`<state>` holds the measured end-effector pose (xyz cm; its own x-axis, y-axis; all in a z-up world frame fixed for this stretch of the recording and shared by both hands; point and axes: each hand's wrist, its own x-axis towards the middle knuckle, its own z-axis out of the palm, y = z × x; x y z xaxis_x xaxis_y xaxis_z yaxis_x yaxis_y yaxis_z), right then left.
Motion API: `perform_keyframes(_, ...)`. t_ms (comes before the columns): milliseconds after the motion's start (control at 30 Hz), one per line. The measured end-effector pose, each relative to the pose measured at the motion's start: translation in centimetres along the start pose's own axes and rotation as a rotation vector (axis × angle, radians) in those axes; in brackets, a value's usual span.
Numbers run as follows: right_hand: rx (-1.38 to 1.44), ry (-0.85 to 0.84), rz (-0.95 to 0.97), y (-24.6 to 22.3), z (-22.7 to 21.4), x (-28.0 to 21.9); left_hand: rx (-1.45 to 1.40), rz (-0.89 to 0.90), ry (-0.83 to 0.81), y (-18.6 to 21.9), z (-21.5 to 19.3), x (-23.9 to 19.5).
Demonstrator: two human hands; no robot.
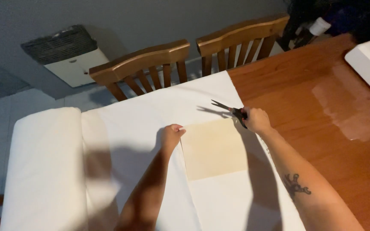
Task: The person uses scissors to cut a large white fabric roll on a wooden table, guided by a rectangular template. They cut along the template edges, then fold and cut additional sections of the fabric into smaller pieces.
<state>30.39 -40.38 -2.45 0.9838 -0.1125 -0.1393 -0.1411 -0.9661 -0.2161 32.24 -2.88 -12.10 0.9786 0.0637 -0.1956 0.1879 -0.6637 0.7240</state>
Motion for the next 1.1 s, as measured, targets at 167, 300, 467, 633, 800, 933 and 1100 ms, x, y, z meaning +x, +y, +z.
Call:
perform_keyframes(167, -0.094, 0.012, -0.026, -2.6, 1.6, 4.4, 0.118, -0.037, -0.02, 1.5, -2.4, 2.9)
perform_keyframes(300, -0.099, 0.007, -0.029, -3.0, 2.1, 6.3, 0.124, -0.09, -0.01, 0.8, -2.9, 4.8)
perform_keyframes(467, -0.13, 0.078, -0.073, -3.4, 2.7, 7.5, 0.024, -0.019, 0.058, 0.2, -2.9, 4.8)
perform_keyframes(633, -0.061, 0.309, -0.035, -9.7, -0.3, 0.9, -0.055, 0.171, 0.367, 1.3, -5.6, -3.2)
perform_keyframes(800, 1.157, -0.355, 0.136, -17.3, -0.2, -8.6, 0.016, 0.438, 0.368, 0.4, -4.0, -13.7)
perform_keyframes(933, 1.071, -0.749, 0.216, -20.7, 0.2, -12.0, 0.216, 0.562, 0.153, 1.7, -5.2, -17.0)
perform_keyframes(1100, 0.783, -1.01, 0.301, -24.0, -4.3, -13.1, 0.578, 0.528, 0.011, -1.3, -2.9, -17.2)
